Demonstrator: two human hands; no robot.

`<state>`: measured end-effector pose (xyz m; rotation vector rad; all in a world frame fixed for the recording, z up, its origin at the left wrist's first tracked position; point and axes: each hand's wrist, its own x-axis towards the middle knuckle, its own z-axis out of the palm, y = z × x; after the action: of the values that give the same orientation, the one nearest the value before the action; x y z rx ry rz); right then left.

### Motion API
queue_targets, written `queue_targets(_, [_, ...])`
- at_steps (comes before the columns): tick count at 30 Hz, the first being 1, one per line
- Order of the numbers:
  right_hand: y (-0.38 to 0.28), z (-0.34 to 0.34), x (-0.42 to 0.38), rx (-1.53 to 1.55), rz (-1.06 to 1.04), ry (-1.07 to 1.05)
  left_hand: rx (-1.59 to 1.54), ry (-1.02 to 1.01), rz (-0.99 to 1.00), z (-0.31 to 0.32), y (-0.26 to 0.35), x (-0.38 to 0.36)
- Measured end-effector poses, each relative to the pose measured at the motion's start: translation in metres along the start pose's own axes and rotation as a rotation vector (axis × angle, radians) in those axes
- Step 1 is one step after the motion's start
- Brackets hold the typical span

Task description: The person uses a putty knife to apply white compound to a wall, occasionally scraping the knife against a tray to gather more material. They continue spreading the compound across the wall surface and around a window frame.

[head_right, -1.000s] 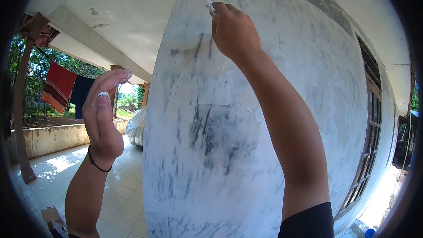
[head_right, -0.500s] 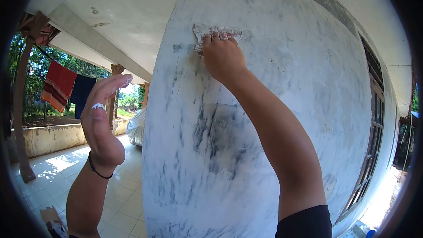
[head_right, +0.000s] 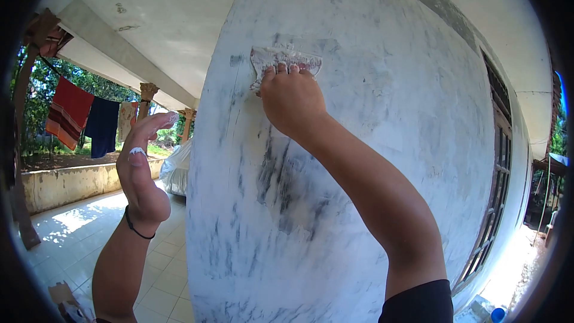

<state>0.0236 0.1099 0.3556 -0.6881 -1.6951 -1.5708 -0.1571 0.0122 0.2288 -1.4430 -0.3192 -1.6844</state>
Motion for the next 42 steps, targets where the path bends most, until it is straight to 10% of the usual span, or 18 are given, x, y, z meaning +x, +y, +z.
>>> queue_targets(5, [0.001,-0.049,-0.005,-0.121,-0.061,-0.049,0.021,-0.036,0.024,-0.015,0.021,0.022])
queue_targets(10, [0.048,-0.094,0.033,0.671,0.429,0.396,-0.012,-0.024,0.038,-0.018,0.033,0.031])
queue_targets(14, [0.068,-0.064,0.064,1.155,0.939,0.151,-0.007,-0.04,0.065,-0.015,0.042,0.037])
queue_targets(29, [0.137,-0.061,0.036,0.715,0.789,0.228,0.015,-0.09,0.063,-0.015,0.038,0.038])
queue_targets(34, [0.061,-0.059,0.052,0.155,0.509,0.175,0.014,-0.085,0.039,-0.025,0.034,0.033])
queue_targets(42, [-0.064,-0.026,0.014,0.177,0.19,-0.004,0.023,-0.064,0.046,-0.028,0.038,0.034])
